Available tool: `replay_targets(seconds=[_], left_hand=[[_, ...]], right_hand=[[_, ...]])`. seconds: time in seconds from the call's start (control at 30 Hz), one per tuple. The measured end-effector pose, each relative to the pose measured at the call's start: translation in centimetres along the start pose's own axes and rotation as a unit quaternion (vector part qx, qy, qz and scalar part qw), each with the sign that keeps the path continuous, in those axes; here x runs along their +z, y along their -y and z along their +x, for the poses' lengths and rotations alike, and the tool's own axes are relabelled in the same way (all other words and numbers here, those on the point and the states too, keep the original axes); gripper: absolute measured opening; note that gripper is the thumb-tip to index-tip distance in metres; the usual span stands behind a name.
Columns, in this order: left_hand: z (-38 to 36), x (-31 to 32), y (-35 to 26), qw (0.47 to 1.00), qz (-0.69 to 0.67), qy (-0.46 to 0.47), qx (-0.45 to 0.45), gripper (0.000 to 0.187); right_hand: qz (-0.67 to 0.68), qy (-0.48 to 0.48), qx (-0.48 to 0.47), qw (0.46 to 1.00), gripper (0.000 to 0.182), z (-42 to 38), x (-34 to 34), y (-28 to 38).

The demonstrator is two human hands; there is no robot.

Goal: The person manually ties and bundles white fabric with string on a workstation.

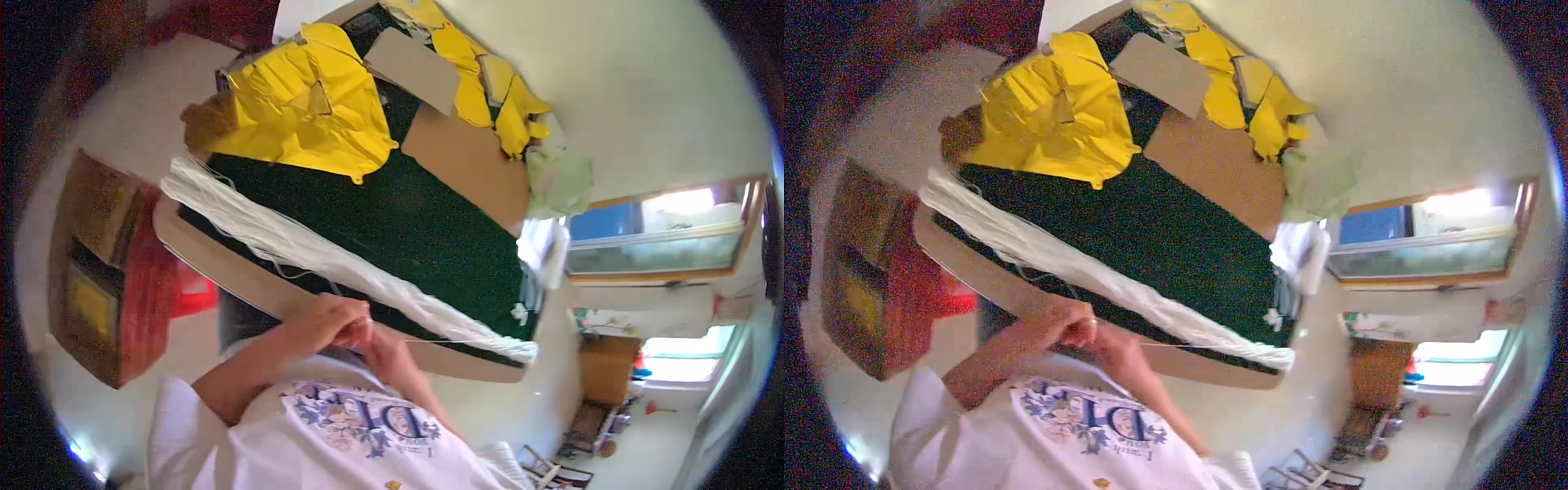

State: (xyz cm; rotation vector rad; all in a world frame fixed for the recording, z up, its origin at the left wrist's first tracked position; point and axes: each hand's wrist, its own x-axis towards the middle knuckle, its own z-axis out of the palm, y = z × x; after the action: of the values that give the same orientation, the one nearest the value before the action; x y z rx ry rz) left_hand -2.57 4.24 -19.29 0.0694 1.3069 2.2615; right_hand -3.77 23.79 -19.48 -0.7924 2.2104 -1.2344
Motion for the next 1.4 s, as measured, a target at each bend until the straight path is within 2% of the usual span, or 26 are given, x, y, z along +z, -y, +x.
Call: replay_targets(seconds=[0.07,0.13,0.17,0.23,0.3,0.33,0.4,0.47,0.5,0.53,0.6,0.63,0.7,0.73,0.83,0.93,0.97,1.07,1.1,1.17,1.27,1.33,1.37,1.4], left_hand=[[-0.2,0.3,0.3,0.998,-0.037,-0.044,0.003,0.029],[-0.2,0.6,0.7,0.993,-0.050,-0.105,0.004,0.027],[0.1,0.6,1.7,0.992,0.015,-0.121,0.042,0.026],[0.6,0.5,2.9,0.969,0.154,-0.159,0.110,0.024],[0.4,0.5,2.2,0.958,0.273,-0.069,0.061,0.021],[-0.2,0.8,1.1,0.943,0.331,-0.020,0.029,0.020],[-1.2,2.1,-1.6,0.982,0.190,0.015,-0.011,0.019],[-1.2,2.5,-2.5,0.996,0.083,0.022,-0.032,0.018],[-0.4,2.5,0.0,0.994,0.036,-0.034,0.094,0.015],[-0.7,2.4,0.1,0.987,0.109,-0.074,0.096,0.014],[-1.4,2.4,-0.1,0.950,0.252,-0.153,0.101,0.013],[-1.7,2.7,0.1,0.920,0.305,-0.202,0.143,0.013],[-3.6,3.1,-1.0,0.906,0.338,-0.234,0.096,0.014],[-4.8,3.3,-1.4,0.897,0.357,-0.251,0.070,0.015],[-7.9,3.1,1.5,0.887,0.286,-0.348,0.100,0.016],[-12.0,3.9,0.5,0.896,0.145,-0.418,-0.032,0.019],[-12.6,4.2,1.2,0.876,0.127,-0.466,0.007,0.020],[-14.9,3.7,2.5,0.893,0.107,-0.437,0.020,0.021],[-15.1,3.5,2.5,0.913,0.096,-0.396,0.001,0.021],[-14.4,2.9,0.6,0.948,0.080,-0.305,-0.045,0.021],[-10.6,3.1,-1.8,0.946,0.113,-0.302,0.011,0.023],[-6.8,2.1,0.2,0.864,0.371,-0.312,0.139,0.022],[-5.1,1.7,1.3,0.849,0.413,-0.256,0.207,0.021],[-3.8,1.6,1.8,0.826,0.451,-0.196,0.275,0.020]], right_hand=[[0.033,-0.035,-0.014,0.999,0.009,0.9,0.5,1.2],[-0.055,-0.042,0.008,0.998,0.010,0.0,0.5,0.9],[-0.100,-0.019,-0.090,0.991,0.015,0.4,-0.2,0.7],[-0.071,-0.054,-0.076,0.993,0.016,0.0,-1.2,2.1],[-0.076,-0.084,-0.065,0.991,0.014,-0.7,-2.6,1.1],[-0.089,-0.132,-0.114,0.981,0.011,-0.3,-3.2,1.0],[-0.039,-0.113,-0.029,0.992,0.009,-0.1,-3.1,0.5],[-0.047,-0.035,-0.078,0.995,0.009,-0.3,-1.8,-0.9],[-0.018,-0.051,-0.052,0.997,0.014,-1.0,-0.3,-1.0],[-0.011,-0.023,-0.030,0.999,0.018,-0.7,-0.4,0.3],[0.011,-0.017,-0.051,0.998,0.026,-0.3,-0.6,-0.6],[0.004,0.014,-0.035,0.999,0.025,-0.3,-0.9,-0.2],[-0.005,0.076,-0.008,0.997,0.023,-0.2,-1.3,1.1],[-0.007,0.105,-0.036,0.994,0.021,0.1,-1.4,1.4],[-0.012,0.182,-0.103,0.978,0.015,1.9,-1.2,2.4],[-0.027,0.247,-0.134,0.959,0.008,3.7,-0.4,3.3],[-0.016,0.260,-0.127,0.957,0.008,4.1,-0.2,4.2],[-0.011,0.333,-0.131,0.934,0.009,4.9,0.6,5.1],[-0.024,0.339,-0.111,0.934,0.010,4.9,0.9,4.9],[-0.043,0.339,-0.067,0.937,0.011,4.3,2.1,4.3],[-0.097,0.295,-0.043,0.950,0.012,3.3,1.1,4.9],[0.004,0.155,-0.057,0.986,0.011,1.2,0.7,4.0],[0.053,0.083,-0.065,0.993,0.012,0.5,-0.1,3.7],[0.025,0.033,-0.039,0.998,0.013,0.1,-1.7,4.2]])
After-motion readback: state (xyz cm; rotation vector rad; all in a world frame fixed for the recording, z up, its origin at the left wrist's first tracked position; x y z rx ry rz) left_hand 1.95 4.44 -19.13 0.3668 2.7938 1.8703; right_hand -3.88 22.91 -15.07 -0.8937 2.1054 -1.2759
